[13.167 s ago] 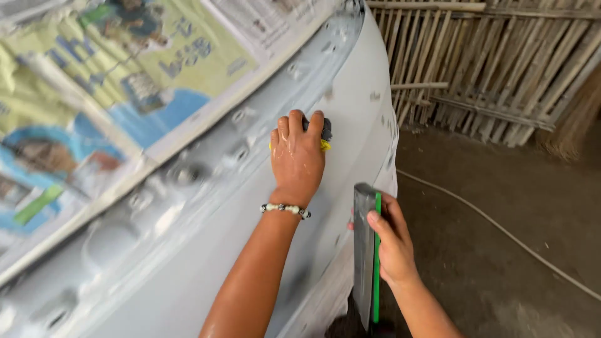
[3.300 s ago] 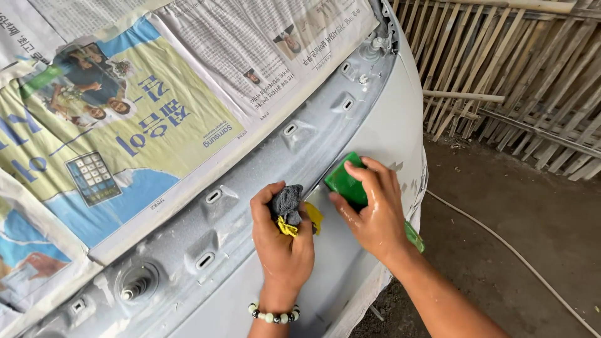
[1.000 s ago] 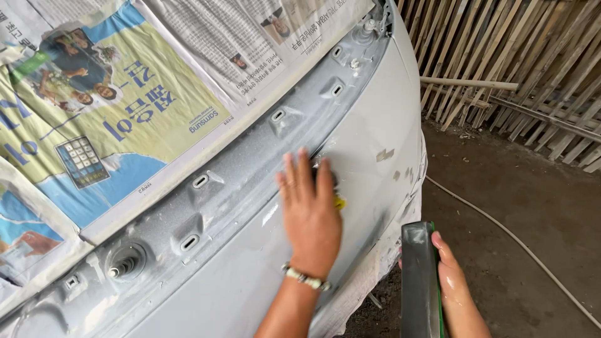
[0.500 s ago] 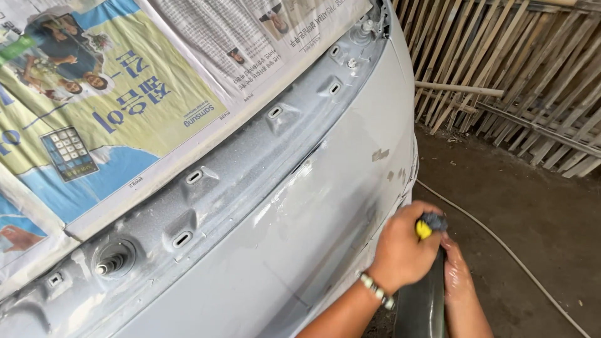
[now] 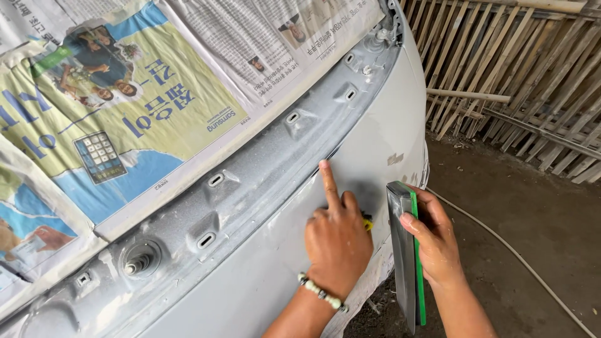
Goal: The person sands a white car bumper using a green sanding block and wipes the surface with a yellow cloth. The person moves along the bumper, sanding different areas and wiping away dust.
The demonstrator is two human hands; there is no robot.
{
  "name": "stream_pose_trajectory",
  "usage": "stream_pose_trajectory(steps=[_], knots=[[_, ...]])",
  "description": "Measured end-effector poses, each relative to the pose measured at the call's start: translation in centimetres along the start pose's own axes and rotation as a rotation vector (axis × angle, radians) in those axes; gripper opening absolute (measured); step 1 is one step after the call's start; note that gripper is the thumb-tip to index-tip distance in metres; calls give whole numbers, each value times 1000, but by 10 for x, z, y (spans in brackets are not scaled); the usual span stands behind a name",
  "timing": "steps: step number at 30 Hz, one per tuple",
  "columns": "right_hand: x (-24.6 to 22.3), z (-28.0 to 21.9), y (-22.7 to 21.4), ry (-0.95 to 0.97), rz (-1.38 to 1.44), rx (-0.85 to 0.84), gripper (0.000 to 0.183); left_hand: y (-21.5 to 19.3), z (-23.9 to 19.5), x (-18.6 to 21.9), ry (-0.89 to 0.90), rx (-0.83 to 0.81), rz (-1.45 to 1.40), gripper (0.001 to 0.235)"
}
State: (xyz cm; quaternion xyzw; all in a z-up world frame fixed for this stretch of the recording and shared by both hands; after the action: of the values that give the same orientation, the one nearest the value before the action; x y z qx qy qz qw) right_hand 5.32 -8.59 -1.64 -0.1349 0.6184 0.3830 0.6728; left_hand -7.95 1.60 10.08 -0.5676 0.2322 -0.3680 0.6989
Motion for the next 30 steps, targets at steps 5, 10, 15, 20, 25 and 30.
stream_pose_trajectory(steps=[5, 10, 15, 20, 25, 30], knots=[[3, -1, -2, -4, -37, 23, 52, 16, 10, 7, 42, -108, 87, 32], [-14, 2, 18, -60, -145, 41, 55, 13, -7, -2, 61, -130, 63, 34], [-68, 6, 82, -417, -497, -87, 60, -16, -34, -30, -26, -114, -170, 54], [-98, 7, 126, -636, -774, -93, 61, -30, -61, -75, 56, 151, -597, 43], [-73, 34, 128, -646, -995, -88, 62, -39, -70, -82, 155, 324, -773, 43], [-78, 20, 137, -703, -985, -45, 65, -41, -66, -83, 129, 310, -808, 42]])
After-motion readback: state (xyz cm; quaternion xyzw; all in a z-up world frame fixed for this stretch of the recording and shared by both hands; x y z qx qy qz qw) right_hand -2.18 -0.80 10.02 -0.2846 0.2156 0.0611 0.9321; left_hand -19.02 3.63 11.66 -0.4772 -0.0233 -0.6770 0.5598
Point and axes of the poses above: each hand's wrist, its own z-axis towards the middle knuckle, its own y-axis out of the palm, x = y × z, the point moved 10 cm from there along z, towards the middle knuckle, and after that the axes turned 1 degree about -x, right-handed, at the moved point
